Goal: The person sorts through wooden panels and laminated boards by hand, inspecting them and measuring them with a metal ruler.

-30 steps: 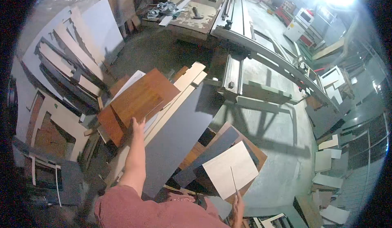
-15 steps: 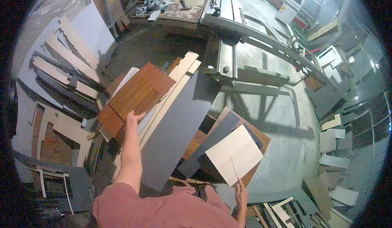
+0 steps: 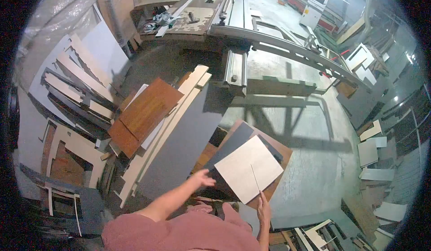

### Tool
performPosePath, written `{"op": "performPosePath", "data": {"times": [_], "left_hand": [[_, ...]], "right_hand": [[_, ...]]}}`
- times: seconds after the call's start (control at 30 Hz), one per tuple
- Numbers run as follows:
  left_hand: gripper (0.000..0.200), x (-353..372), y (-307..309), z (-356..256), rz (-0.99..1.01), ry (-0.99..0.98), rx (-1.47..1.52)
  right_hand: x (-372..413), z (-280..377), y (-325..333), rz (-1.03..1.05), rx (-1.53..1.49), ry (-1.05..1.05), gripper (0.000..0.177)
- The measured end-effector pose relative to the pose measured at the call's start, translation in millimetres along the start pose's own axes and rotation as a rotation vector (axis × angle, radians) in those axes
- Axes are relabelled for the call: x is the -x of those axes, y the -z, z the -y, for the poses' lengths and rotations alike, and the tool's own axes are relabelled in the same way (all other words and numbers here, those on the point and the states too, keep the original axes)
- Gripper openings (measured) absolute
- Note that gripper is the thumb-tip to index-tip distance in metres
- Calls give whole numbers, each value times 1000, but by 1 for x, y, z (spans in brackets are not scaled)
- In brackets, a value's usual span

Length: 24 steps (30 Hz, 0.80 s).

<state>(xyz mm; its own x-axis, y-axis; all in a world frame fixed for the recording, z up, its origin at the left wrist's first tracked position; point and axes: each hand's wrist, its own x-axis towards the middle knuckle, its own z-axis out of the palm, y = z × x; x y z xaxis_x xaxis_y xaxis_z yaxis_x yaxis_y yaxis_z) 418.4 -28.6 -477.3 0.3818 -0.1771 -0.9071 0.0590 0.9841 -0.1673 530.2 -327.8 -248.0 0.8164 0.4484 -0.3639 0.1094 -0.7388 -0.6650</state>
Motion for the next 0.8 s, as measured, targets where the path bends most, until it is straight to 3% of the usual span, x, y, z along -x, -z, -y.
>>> {"op": "performPosePath", "data": {"times": [0.07,0.13,0.27,0.33,0.37,0.47,0.5,0.6,0.67,0.73,0.8], "left_hand": [[76,-26,-11,60,-145,-81,-222],[74,-57,-16,103,-116,-233,-501],[65,-65,-52,162,-361,-332,-567],[56,-79,-57,179,-194,-420,-582],[56,-84,-57,182,-202,-421,-590],[47,-111,-71,209,-34,-425,-123],[45,-124,-66,213,72,-500,-44],[45,-105,-70,221,60,-590,0],[46,-137,-56,217,169,-596,62],[46,-147,-48,217,246,-664,100],[47,-137,-49,219,249,-668,80]], "right_hand": [[-5,-21,16,-30,-23,116,37],[-10,-48,37,-34,-32,91,37],[-24,-122,78,-76,0,69,37],[-12,-124,108,-116,-11,58,38],[-17,-155,111,-105,6,21,37],[-6,-176,135,-46,18,-85,38],[-6,-189,137,-62,19,-23,39],[-18,-231,135,-51,107,63,39],[-20,-224,140,-50,97,55,39],[-9,-176,148,37,71,-47,39],[-13,-180,143,6,39,26,37]]}}
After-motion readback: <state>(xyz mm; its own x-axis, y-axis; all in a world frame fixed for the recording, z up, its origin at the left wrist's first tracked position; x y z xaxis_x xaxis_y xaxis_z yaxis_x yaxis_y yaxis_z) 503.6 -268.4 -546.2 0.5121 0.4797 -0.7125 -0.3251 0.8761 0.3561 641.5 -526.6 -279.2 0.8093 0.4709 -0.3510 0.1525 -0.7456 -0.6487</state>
